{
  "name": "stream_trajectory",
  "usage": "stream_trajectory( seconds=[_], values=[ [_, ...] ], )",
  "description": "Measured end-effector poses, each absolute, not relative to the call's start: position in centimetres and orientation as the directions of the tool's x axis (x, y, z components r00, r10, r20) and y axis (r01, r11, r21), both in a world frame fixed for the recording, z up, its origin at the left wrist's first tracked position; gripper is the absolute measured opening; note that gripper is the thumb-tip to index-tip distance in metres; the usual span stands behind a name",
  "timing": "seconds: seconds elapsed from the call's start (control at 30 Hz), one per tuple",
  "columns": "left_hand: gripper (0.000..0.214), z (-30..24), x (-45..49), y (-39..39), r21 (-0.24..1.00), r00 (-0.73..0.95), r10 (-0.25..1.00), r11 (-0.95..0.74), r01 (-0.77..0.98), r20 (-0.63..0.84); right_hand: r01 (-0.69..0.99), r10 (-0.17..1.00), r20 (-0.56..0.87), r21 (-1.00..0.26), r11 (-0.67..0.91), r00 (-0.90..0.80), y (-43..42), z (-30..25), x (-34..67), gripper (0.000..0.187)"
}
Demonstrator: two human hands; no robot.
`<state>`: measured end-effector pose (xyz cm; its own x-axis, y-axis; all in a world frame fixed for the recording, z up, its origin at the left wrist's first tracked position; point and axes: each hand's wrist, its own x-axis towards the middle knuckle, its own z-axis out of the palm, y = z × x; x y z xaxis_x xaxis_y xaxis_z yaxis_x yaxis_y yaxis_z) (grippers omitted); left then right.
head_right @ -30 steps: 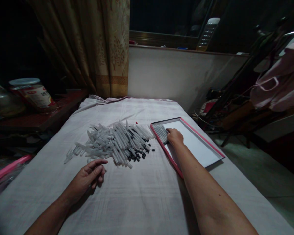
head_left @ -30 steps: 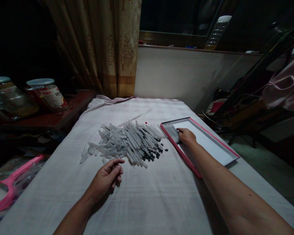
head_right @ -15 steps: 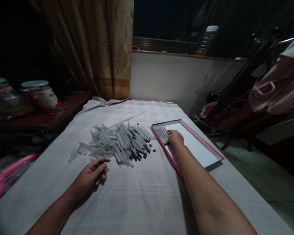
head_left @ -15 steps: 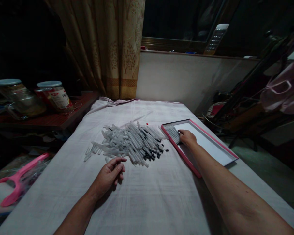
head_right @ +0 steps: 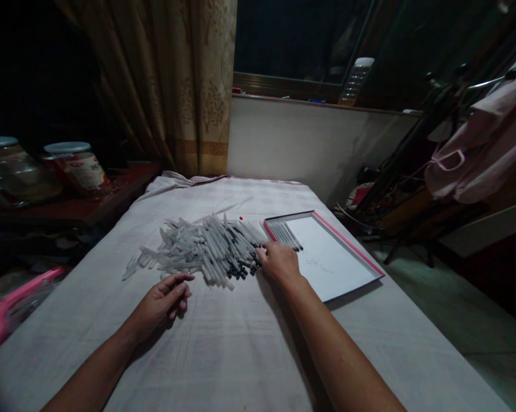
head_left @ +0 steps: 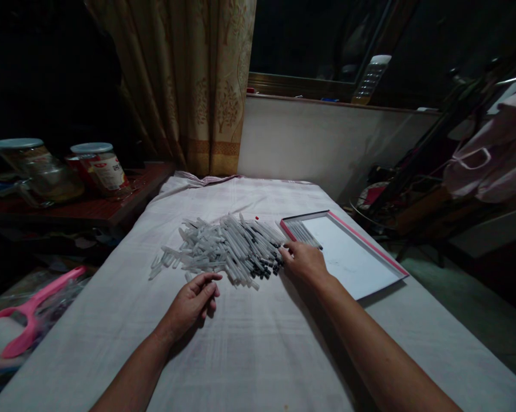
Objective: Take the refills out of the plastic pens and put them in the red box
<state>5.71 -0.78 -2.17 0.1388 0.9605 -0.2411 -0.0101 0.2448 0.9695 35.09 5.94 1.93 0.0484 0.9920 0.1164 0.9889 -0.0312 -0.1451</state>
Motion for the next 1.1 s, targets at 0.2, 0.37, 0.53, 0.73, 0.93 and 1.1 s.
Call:
stream_trajectory(
  seconds=[0.2, 0.37, 0.53, 0.73, 0.93, 1.1],
  values=[
    [0.055, -2.5, 5.8, -0.7, 0.985, 0.126, 0.977, 0.167, 0.03, -0.17, 0.989, 0.993, 0.09, -0.133, -0.058, 0.07, 5.3, 1.0, 33.6, 0.026],
    [0.059, -3.0, 5.6, -1.0, 0.987, 0.133, 0.988, 0.064, 0.147, -0.084, 0.974, 0.98, 0.139, -0.198, -0.11, 0.139, 3.7, 0.7, 34.0, 0.026],
    [0.033, -2.2, 6.1, -2.1, 0.937, 0.052, 0.981, -0.192, 0.293, 0.185, 0.836, 0.919, 0.383, -0.47, 0.282, -0.095, 0.2, -0.7, 31.6, 0.018],
    [0.03, -2.6, 5.9, -2.1, 0.516, 0.251, 0.839, -0.504, 0.692, 0.483, 0.623, 0.854, 0.407, -0.588, 0.516, -0.324, 0.4, 0.4, 28.6, 0.017],
    [0.025, -4.2, 4.8, -1.2, 0.512, 0.229, 0.871, -0.448, 0.733, 0.435, 0.915, 0.984, 0.17, -0.385, 0.117, -0.055, 6.5, 1.9, 29.7, 0.031],
    [0.025, -4.9, 4.5, -0.9, 0.524, 0.172, 0.866, -0.431, 0.735, 0.47, 0.983, 0.999, 0.04, -0.183, 0.002, 0.005, 9.5, 1.7, 30.2, 0.028]
  ],
)
